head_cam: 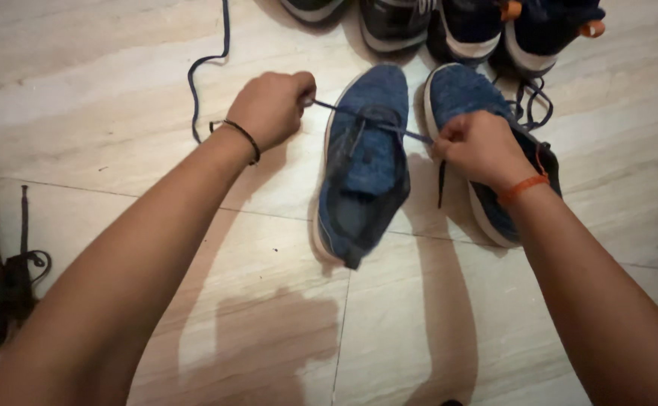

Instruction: The person laces a white sneaker, then moves to a blue sneaker and laces it. The person handles the laces and shoes directly without tools.

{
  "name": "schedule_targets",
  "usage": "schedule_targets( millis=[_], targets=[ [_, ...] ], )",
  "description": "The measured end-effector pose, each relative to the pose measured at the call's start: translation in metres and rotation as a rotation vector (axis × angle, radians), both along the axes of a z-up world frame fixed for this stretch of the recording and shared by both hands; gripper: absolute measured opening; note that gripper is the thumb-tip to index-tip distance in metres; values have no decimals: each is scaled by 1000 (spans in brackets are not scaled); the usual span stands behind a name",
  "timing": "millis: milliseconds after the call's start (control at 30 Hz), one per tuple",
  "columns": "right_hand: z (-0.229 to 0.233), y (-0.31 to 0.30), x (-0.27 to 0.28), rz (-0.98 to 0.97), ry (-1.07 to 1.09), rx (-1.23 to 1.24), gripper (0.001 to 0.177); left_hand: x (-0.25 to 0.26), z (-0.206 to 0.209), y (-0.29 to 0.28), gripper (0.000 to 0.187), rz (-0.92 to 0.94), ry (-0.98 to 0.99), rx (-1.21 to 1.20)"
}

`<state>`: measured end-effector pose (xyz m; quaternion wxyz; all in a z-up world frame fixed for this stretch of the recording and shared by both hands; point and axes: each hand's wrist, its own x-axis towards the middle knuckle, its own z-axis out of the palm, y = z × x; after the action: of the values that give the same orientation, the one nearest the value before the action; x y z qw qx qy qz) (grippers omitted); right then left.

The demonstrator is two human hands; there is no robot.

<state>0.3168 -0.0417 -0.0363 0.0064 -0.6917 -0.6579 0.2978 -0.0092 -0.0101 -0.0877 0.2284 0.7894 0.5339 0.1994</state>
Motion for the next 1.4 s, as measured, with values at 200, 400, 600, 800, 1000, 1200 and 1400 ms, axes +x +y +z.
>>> schedule_targets(
  millis=[200,400,600,800,1000,1200,1400],
  targets=[
    [27,-11,4,-130,362,-176,22,16,37,-8,20,35,-182,-470],
    [46,0,23,-320,1075,-218,24,11,73,-1,33,-187,-183,-581],
    [46,15,76,-392,1133,-132,29,-12,65,-3,24,-106,29,-528],
    [60,-7,66,-270,-25,-21,29,-30,22,-13,21,106,133,-505],
    [84,-8,103,-349,203,-7,34,-21,-7,-16,19,136,237,-473],
    [90,3,133,-289,1191,20,23,-9,-13,-12,27,84,331,-454],
    [114,1,42,-324,946,66,16,36,12,-4,42,-66,-375,41]
  ],
)
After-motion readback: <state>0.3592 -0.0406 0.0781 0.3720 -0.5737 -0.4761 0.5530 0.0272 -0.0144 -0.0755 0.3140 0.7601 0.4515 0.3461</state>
